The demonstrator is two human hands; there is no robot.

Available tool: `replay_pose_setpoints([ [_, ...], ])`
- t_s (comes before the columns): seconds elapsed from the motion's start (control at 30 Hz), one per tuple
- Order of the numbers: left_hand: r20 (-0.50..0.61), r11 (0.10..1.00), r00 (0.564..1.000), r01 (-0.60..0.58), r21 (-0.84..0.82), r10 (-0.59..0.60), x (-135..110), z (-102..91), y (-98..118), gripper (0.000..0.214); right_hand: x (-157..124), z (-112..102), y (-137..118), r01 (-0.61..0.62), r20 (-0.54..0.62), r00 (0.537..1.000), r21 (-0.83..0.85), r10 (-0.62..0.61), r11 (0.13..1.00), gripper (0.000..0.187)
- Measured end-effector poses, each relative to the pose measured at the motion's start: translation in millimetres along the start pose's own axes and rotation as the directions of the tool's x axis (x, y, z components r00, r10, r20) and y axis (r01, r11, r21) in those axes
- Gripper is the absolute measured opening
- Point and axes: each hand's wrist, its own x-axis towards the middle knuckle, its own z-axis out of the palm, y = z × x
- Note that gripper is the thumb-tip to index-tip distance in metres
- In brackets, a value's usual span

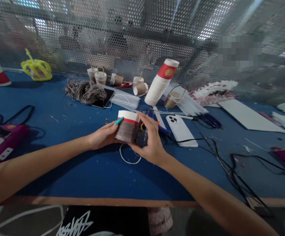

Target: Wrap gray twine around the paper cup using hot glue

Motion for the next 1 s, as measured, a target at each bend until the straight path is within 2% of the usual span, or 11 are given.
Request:
replay_pose_setpoints([
  [0.1,-0.067,0.997,0.996,-0.06,0.056,0.064,1,2.6,-1,0.069,1,0,0,0.025,-0.045,0.999,-0.055,-0.028,0.998,0.086],
  [0.2,-0.211,0.972,0.956,-0.172,0.162,0.204,2,6.8,-1,0.076,0,1,-1,0.028,-0.029,0.999,-0.102,-0.031,0.994,0.086],
  [0.27,-0.253,0.952,0.934,-0.193,0.239,0.253,3,9.2,-1,0.076,0,3,-3,0.055,-0.01,0.998,-0.106,-0.056,0.993,0.088],
  [0.37,-0.237,0.946,0.936,-0.197,0.256,0.259,4,10.6,0,0.077,0,4,-5,0.095,-0.026,0.995,-0.118,-0.099,0.988,0.093],
  [0.53,-0.176,0.992,0.976,-0.119,0.05,0.126,0,9.7,4,0.068,1,0,-1,0.019,-0.028,0.999,-0.156,-0.023,0.988,0.098],
  [0.63,-0.124,0.992,0.984,-0.124,0.027,0.126,-1,11.1,4,0.068,1,-1,3,0.01,0.0,1.0,-0.143,-0.01,0.99,0.096],
  [0.73,-0.13,0.975,0.975,-0.162,0.155,0.182,-1,14.3,2,0.071,1,1,2,0.012,0.039,0.999,-0.16,-0.006,0.987,0.095],
  [0.9,-0.256,0.889,0.925,-0.149,0.434,0.281,0,18.8,1,0.085,0,7,-5,0.046,0.108,0.994,-0.188,-0.026,0.981,0.1],
  [1.0,-0.282,0.849,0.898,-0.161,0.503,0.337,-1,18.7,2,0.081,0,8,-6,0.044,0.099,0.995,-0.14,-0.031,0.989,0.103],
])
